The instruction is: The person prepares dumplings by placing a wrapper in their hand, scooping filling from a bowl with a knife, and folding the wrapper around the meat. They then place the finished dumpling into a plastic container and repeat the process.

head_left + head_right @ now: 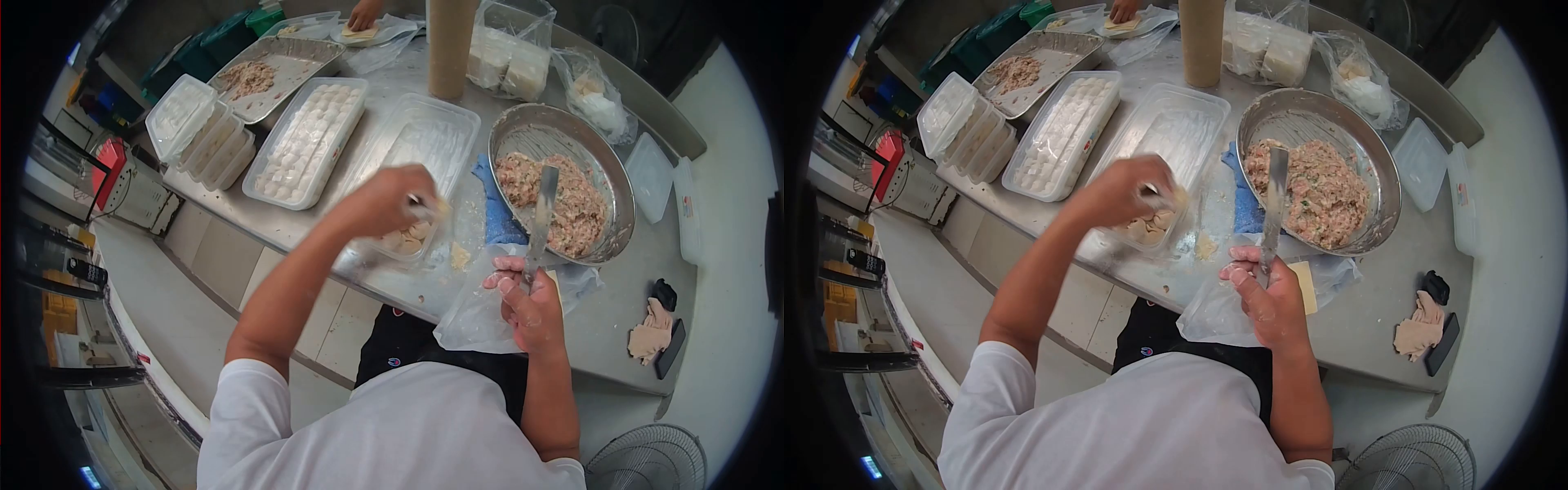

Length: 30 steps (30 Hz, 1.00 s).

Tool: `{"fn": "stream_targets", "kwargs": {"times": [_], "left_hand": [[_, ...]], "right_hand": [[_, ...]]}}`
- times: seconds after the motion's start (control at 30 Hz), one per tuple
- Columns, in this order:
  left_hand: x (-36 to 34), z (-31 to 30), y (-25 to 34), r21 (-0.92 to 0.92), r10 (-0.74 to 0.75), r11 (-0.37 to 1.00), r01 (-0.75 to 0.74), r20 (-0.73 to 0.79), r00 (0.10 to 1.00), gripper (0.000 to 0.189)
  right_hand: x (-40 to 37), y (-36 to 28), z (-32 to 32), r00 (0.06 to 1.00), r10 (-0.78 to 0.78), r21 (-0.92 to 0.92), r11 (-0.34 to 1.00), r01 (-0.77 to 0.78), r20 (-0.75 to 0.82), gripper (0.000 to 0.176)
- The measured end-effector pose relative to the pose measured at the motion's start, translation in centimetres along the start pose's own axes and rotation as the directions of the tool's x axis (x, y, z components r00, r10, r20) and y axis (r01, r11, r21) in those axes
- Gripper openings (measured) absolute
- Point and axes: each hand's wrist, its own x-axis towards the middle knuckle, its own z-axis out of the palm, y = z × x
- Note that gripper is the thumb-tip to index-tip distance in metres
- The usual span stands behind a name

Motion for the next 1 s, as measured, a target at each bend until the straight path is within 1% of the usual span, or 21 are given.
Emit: {"fn": "stream_targets", "kwargs": {"times": [0.03,0.07,0.13,0.27,0.33,0.37,0.43,0.57,0.6,0.63,0.67,0.7,0.73,0.77,0.8,0.83,0.87,0.9,0.93,0.97,1.0], "left_hand": [[0.1,-1.2,-1.1,0.057,-0.093,0.994,0.092,0.022,0.995,0.023],[0.1,-2.0,-2.0,0.060,-0.092,0.994,0.090,0.025,0.995,0.023],[0.4,-2.9,-2.8,0.033,-0.267,0.964,0.266,0.147,0.952,0.027],[0.9,-1.9,-2.9,0.045,-0.337,0.941,0.336,0.213,0.917,0.033],[1.3,-1.8,-3.2,0.178,-0.355,0.932,0.315,0.283,0.891,0.035],[1.4,-1.7,-3.3,0.179,-0.353,0.933,0.313,0.283,0.892,0.035],[1.5,-1.6,-3.0,0.198,-0.399,0.914,0.353,0.290,0.870,0.033],[1.3,-1.3,-3.1,0.233,-0.396,0.912,0.336,0.293,0.870,0.031],[1.1,-1.2,-3.1,0.242,-0.382,0.915,0.322,0.270,0.884,0.030],[1.0,-1.2,-3.2,0.251,-0.367,0.918,0.307,0.246,0.897,0.028],[0.9,-1.0,-3.4,0.273,-0.410,0.900,0.341,0.260,0.874,0.033],[1.0,-0.7,-2.5,0.273,-0.397,0.905,0.327,0.264,0.879,0.033],[0.8,-0.2,-1.0,0.327,-0.285,0.916,0.233,0.120,0.951,0.033],[0.5,0.4,0.6,0.388,-0.154,0.909,0.149,-0.018,0.988,0.035],[0.8,1.6,2.4,0.294,-0.137,0.945,0.144,-0.045,0.990,0.038],[1.1,3.8,3.8,0.101,-0.140,0.984,0.148,-0.077,0.987,0.036],[1.2,6.5,5.7,-0.032,-0.118,0.993,0.116,-0.075,0.990,0.034],[1.6,9.2,6.5,-0.076,0.031,0.997,-0.032,-0.011,0.999,0.037],[2.0,11.0,8.5,-0.153,0.086,0.986,-0.067,0.122,0.989,0.041],[2.3,13.5,9.4,-0.155,0.178,0.976,-0.150,0.186,0.966,0.044],[2.4,15.7,10.1,-0.166,0.212,0.969,-0.184,0.168,0.963,0.037]], "right_hand": [[-0.2,0.3,-0.4,1.000,-0.012,-0.050,0.999,0.010,-0.023,0.031],[-0.4,0.4,-0.9,1.000,-0.014,-0.047,0.999,0.012,-0.025,0.031],[-0.8,0.5,-1.9,0.996,-0.051,-0.023,0.998,0.050,-0.070,0.027],[-1.8,0.4,-4.0,0.993,-0.045,-0.022,0.999,0.043,-0.108,0.025],[-2.1,0.4,-5.4,0.985,-0.008,-0.147,0.989,-0.017,-0.172,0.027],[-2.2,0.1,-5.9,0.985,-0.010,-0.147,0.989,-0.016,-0.173,0.027],[-2.5,-1.0,-6.7,0.980,-0.090,-0.452,0.892,0.000,-0.178,0.028],[-2.0,-3.9,-7.8,0.945,-0.250,-0.610,0.789,0.073,-0.211,0.027],[-1.5,-4.9,-8.1,0.917,-0.389,-0.846,0.514,0.142,-0.082,0.027],[-1.0,-5.7,-8.4,0.879,-0.470,-0.969,0.167,0.182,0.084,0.028],[-0.6,-6.3,-8.5,0.876,-0.477,-0.971,0.165,0.173,0.075,0.028],[-0.1,-6.8,-8.3,0.862,-0.496,-0.989,0.041,0.145,0.106,0.029],[0.5,-7.2,-8.1,0.850,-0.510,-0.991,-0.080,0.111,0.136,0.029],[1.4,-7.3,-7.9,0.849,-0.513,-0.992,-0.077,0.098,0.124,0.029],[2.6,-7.1,-7.8,0.853,-0.504,-0.985,-0.161,0.060,0.134,0.028],[3.5,-6.7,-7.6,0.858,-0.493,-0.969,-0.246,0.025,0.147,0.026],[4.2,-6.3,-7.3,0.857,-0.495,-0.969,-0.246,0.021,0.145,0.026],[5.0,-5.9,-7.0,0.897,-0.401,-0.959,-0.272,0.078,0.187,0.025],[5.4,-5.9,-6.9,0.925,-0.302,-0.946,-0.295,0.138,0.230,0.024],[5.4,-6.2,-7.2,0.925,-0.301,-0.943,-0.300,0.142,0.234,0.024],[5.3,-6.6,-7.9,0.912,-0.321,-0.949,-0.264,0.171,0.254,0.023]]}}
